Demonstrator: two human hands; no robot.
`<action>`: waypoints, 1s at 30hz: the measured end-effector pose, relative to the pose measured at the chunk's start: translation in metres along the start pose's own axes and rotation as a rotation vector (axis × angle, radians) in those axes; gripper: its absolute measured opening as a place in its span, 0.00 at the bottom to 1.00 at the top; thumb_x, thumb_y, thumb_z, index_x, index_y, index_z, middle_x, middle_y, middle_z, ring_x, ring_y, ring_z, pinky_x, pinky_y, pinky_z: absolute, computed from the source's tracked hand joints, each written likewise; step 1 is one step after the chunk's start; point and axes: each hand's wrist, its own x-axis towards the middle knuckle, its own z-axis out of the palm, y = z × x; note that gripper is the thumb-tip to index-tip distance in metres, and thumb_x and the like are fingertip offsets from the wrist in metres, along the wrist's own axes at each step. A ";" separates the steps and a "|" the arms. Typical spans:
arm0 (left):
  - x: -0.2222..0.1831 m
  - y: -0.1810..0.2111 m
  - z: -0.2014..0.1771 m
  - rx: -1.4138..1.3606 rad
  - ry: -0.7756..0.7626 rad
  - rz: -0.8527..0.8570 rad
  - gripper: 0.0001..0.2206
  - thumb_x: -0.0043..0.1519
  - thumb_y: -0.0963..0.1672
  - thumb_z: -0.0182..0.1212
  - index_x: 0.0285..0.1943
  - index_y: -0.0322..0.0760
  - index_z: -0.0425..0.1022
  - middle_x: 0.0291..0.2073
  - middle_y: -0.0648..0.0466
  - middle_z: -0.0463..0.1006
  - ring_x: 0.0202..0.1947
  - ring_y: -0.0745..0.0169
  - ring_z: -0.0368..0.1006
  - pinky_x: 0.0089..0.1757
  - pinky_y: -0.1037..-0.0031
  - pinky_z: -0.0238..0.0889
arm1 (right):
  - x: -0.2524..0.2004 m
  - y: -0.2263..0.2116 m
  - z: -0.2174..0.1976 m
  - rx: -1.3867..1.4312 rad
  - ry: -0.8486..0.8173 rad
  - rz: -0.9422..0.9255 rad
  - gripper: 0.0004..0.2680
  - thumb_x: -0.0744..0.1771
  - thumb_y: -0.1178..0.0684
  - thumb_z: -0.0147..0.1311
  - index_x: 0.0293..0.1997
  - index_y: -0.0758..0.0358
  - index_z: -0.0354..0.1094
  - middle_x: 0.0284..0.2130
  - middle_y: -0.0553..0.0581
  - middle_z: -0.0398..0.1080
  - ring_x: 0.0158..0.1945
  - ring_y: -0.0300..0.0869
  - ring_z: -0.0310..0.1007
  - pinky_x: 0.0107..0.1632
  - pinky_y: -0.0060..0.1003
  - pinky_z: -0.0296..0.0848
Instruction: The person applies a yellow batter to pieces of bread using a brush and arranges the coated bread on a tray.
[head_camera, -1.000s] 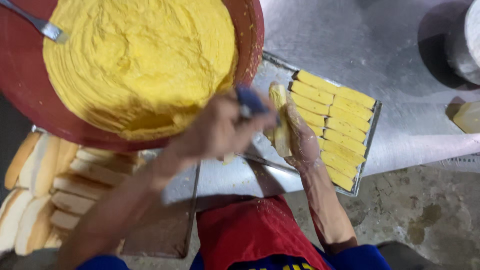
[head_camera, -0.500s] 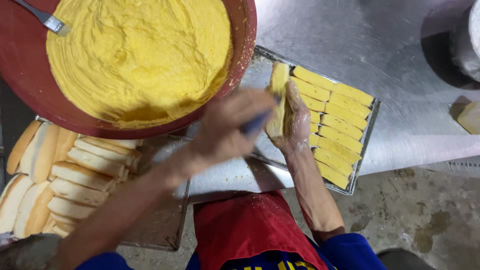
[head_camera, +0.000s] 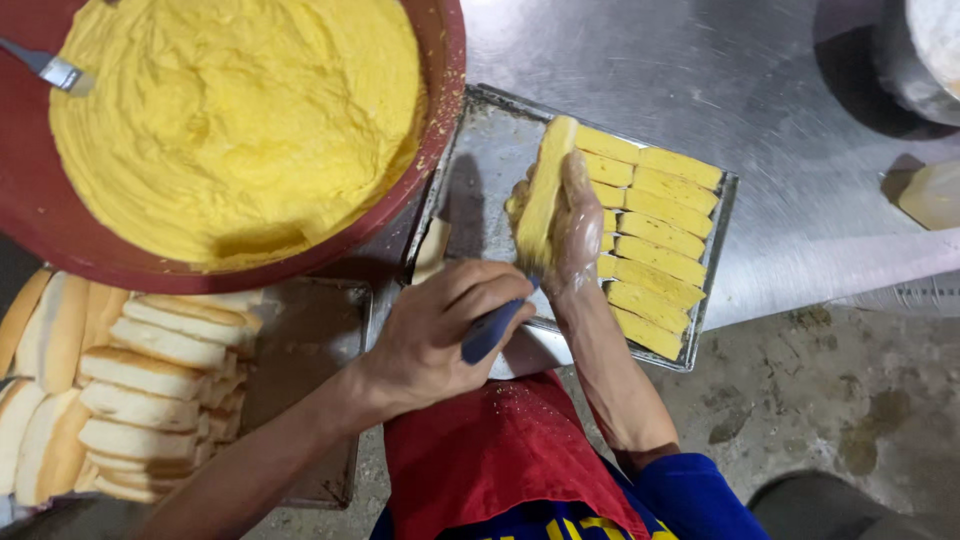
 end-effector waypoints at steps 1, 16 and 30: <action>-0.003 0.004 -0.002 0.007 -0.066 -0.008 0.10 0.63 0.40 0.66 0.49 0.29 0.72 0.40 0.45 0.78 0.35 0.55 0.79 0.36 0.71 0.78 | -0.003 0.002 0.002 -0.101 0.077 0.006 0.14 0.73 0.41 0.45 0.51 0.63 0.67 0.34 0.55 0.70 0.34 0.44 0.72 0.36 0.40 0.76; 0.019 -0.060 -0.023 -0.157 -0.279 -0.161 0.05 0.70 0.41 0.64 0.49 0.30 0.77 0.42 0.47 0.82 0.37 0.60 0.83 0.34 0.75 0.81 | -0.053 0.002 0.016 -0.212 -0.073 0.017 0.20 0.71 0.38 0.45 0.69 0.58 0.62 0.37 0.54 0.69 0.35 0.39 0.70 0.37 0.34 0.75; -0.006 -0.109 -0.023 -0.086 0.215 -0.088 0.04 0.73 0.41 0.61 0.52 0.34 0.76 0.42 0.50 0.82 0.37 0.64 0.81 0.37 0.76 0.78 | -0.034 0.022 0.010 0.036 0.015 0.158 0.16 0.71 0.52 0.45 0.67 0.67 0.55 0.44 0.59 0.69 0.42 0.41 0.73 0.45 0.33 0.78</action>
